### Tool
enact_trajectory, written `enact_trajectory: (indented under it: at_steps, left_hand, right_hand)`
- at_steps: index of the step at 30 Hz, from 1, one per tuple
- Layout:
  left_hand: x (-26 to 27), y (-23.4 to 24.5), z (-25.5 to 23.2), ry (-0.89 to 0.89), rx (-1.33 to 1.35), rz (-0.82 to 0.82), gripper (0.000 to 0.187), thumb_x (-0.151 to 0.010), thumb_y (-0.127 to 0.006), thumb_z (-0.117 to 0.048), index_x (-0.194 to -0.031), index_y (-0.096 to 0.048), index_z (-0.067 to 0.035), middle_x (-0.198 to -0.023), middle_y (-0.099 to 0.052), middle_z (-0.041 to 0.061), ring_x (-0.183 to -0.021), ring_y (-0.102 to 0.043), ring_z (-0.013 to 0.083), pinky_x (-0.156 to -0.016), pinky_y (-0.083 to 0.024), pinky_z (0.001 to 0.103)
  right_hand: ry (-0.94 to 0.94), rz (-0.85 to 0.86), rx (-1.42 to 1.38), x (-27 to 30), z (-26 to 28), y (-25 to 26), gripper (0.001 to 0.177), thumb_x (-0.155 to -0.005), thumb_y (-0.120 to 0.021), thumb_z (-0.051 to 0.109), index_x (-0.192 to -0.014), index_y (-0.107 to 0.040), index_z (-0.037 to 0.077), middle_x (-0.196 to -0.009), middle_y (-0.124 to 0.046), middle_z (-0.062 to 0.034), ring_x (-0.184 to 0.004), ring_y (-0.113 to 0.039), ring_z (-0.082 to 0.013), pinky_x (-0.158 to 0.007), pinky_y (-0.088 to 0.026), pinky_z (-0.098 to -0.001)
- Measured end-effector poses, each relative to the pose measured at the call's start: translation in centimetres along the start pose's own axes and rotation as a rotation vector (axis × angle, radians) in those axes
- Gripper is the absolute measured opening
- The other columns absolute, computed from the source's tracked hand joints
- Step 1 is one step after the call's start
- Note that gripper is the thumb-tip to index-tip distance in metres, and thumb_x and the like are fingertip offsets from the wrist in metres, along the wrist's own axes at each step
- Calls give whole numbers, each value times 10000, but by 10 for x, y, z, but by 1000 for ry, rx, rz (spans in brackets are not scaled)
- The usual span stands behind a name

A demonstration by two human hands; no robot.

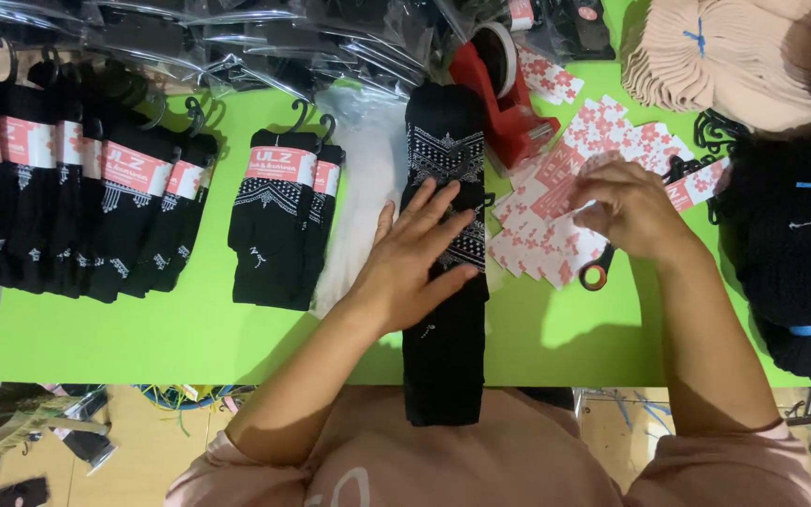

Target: Wrapping paper labels around pairs of socks

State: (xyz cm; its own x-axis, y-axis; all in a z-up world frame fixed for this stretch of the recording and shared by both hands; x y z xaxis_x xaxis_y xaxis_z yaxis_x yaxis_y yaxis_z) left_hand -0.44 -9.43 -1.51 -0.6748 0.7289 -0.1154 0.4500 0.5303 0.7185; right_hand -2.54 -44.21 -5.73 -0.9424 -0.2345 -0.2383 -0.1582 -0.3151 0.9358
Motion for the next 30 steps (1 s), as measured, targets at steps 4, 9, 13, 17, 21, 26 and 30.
enact_trajectory:
  at_steps: [4, 9, 13, 17, 21, 26, 30]
  left_hand:
    - [6, 22, 14, -133, 322, -420, 436, -964, -726, -235, -1376, -637, -126, -1570, -468, 176, -1459, -411, 452, -1114, -302, 735]
    - [25, 53, 15, -51, 376, -597, 267, -1024, -638, -159, -1281, -656, -87, -1439, -599, 158, -1361, -593, 291, -1183, -457, 425]
    - [36, 59, 15, -28, 370, -664, 247, -1031, -614, -158, -1252, -665, -61, -1389, -627, 159, -1307, -626, 275, -1168, -462, 411]
    - [41, 62, -10, -93, 345, -707, 286, -952, -709, -163, -1223, -672, -80, -1234, -709, 120, -1164, -683, 251, -1086, -559, 416]
    - [27, 18, -29, -24, 669, -536, 713, -622, -990, -194, -1254, -690, -56, -1144, -753, 143, -950, -771, 287, -798, -609, 385]
    - [27, 22, 38, 147, 916, -678, 482, -903, -675, 101, -1355, -557, -18, -887, -668, 83, -728, -680, 145, -687, -616, 274]
    - [33, 21, 61, 209, 729, -683, 203, -970, -624, 40, -1108, -737, -57, -939, -700, 133, -774, -653, 170, -650, -642, 322]
  right_hand:
    - [-148, 121, -461, -1, -58, -33, 152, -823, -828, 102, -958, -760, 113, -1006, -722, -76, -1002, -648, -288, -844, -541, -406]
    - [-415, 269, -701, -9, -66, -30, 44, -1005, -708, 80, -997, -751, 82, -900, -690, 41, -747, -497, -55, -663, -392, -226]
    - [-82, 8, -601, -26, -26, 0, 135, -1052, -590, -11, -1103, -706, 34, -1315, -661, -122, -1266, -560, -279, -1122, -441, -425]
    - [70, -391, -394, -12, 11, 28, 161, -1174, -551, 22, -1056, -635, -48, -1092, -680, -210, -1010, -620, -358, -1005, -447, -479]
    - [26, -165, -818, -26, 146, 41, 146, -908, -694, 46, -1042, -752, 41, -923, -747, -135, -873, -714, -298, -947, -543, -427]
    - [-357, 273, -772, -59, 154, 65, 413, -935, -684, 141, -1304, -639, -40, -979, -722, -296, -473, -644, -273, -451, -554, -383]
    - [-287, 45, -870, -50, 117, 25, 190, -910, -783, 37, -1090, -738, -5, -994, -721, -146, -910, -659, -180, -800, -527, -332]
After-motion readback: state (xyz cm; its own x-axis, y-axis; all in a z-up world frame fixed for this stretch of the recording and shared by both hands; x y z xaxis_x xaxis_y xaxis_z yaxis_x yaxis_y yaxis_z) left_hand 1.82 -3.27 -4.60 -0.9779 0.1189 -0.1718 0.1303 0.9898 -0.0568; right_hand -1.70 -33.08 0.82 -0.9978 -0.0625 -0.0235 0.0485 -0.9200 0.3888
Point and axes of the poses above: each hand's wrist, its own x-axis away from the middle knuckle, its own y-axis out of the back of the hand, z = x × y, the point moved 3 cm from there along -x, towards the middle knuckle
